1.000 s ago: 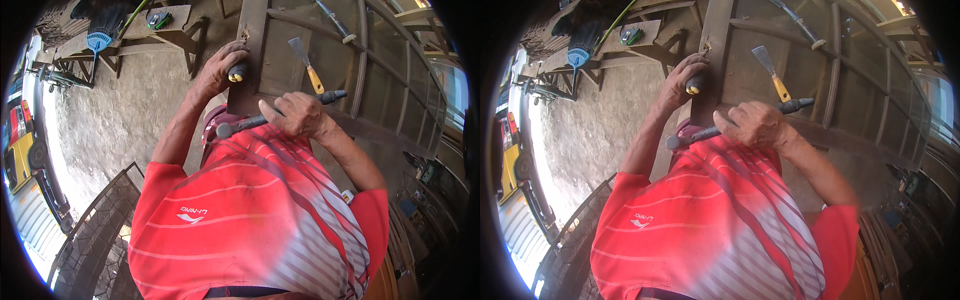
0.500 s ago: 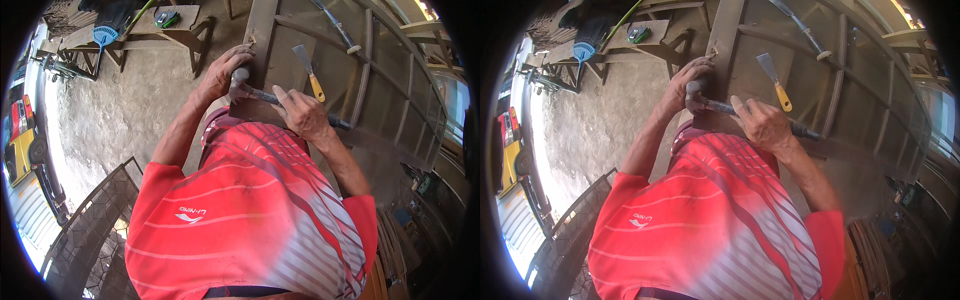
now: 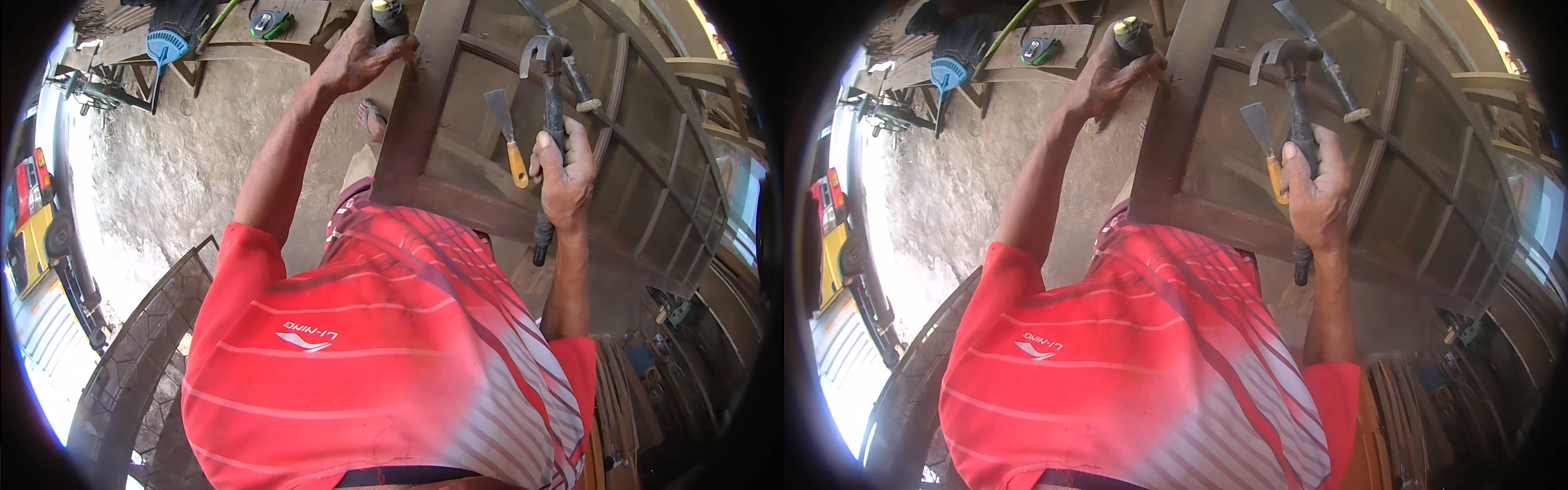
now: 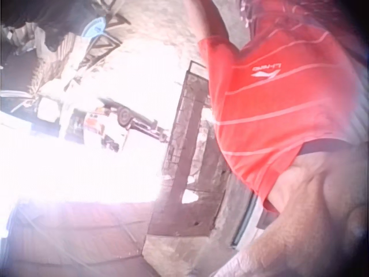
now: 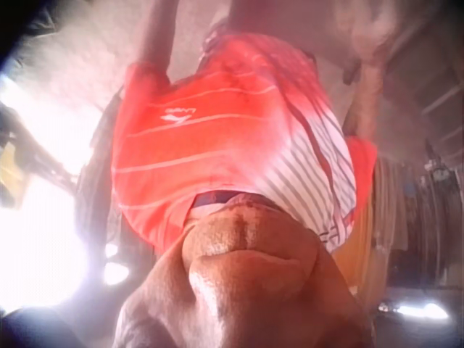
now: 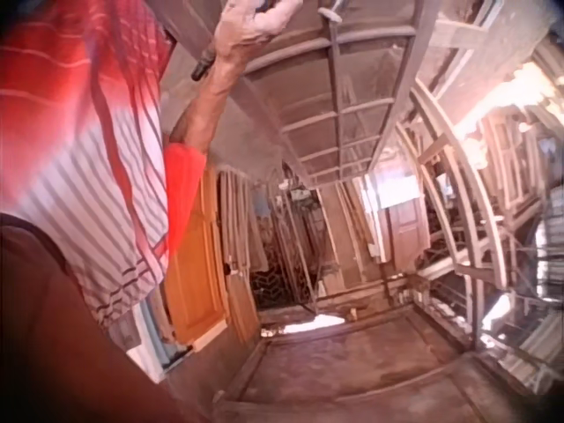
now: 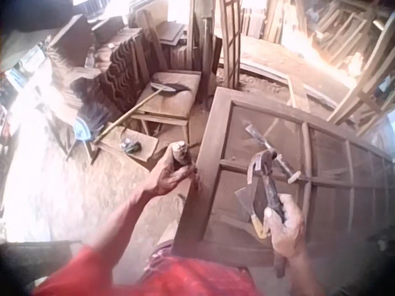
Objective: The person uses a hammer and a chisel to remove old hardware and material from a wooden window frame.
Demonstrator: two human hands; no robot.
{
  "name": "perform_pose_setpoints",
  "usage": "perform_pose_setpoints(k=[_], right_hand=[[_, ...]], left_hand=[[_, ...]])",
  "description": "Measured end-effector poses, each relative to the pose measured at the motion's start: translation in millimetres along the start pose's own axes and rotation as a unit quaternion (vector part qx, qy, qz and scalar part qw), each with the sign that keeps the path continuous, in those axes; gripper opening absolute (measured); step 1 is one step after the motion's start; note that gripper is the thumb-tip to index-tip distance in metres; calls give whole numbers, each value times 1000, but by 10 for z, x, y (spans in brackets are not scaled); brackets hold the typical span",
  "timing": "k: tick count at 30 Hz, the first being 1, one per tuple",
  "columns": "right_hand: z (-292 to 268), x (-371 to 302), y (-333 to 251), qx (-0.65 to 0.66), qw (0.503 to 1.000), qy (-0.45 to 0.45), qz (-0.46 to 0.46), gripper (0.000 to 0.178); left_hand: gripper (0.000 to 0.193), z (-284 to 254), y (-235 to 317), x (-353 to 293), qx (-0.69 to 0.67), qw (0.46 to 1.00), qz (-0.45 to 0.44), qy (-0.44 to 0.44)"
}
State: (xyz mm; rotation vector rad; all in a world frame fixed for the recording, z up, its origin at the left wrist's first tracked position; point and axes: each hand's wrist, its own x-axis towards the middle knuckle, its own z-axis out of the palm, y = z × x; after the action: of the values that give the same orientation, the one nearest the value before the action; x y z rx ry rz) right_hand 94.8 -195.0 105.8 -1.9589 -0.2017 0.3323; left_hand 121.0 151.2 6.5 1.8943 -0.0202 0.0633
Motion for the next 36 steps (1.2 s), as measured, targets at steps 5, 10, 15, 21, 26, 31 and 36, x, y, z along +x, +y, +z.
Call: perform_pose_setpoints(k=[5, 10, 15, 21, 26, 31, 36], right_hand=[[117, 346, -53, -37, 997, -22, 62, 28], [202, 963, -432, -18, 995, -72, 67, 32], [330, 1636, -696, -35, 997, -57, -29, 35], [434, 1658, -727, -213, 945, -245, -25, 41], [416, 1969, -833, -175, 971, -163, 11, 38], [360, 1964, -781, -246, 932, -264, 46, 39], [261, 2030, -875, -212, 947, -236, 50, 38]], left_hand=[[64, -88, -224, 166, 13, 998, -30, -56], [50, -88, -75, 375, -187, 974, -43, -124], [45, -217, 116, 340, -21, 987, -91, -127], [47, -217, 75, 404, -68, 984, -81, -142], [46, -187, -36, 419, -10, 990, -47, -132], [62, -126, -97, 429, 24, 991, -3, -129], [59, -115, -46, 389, -1, 992, -31, -123]])
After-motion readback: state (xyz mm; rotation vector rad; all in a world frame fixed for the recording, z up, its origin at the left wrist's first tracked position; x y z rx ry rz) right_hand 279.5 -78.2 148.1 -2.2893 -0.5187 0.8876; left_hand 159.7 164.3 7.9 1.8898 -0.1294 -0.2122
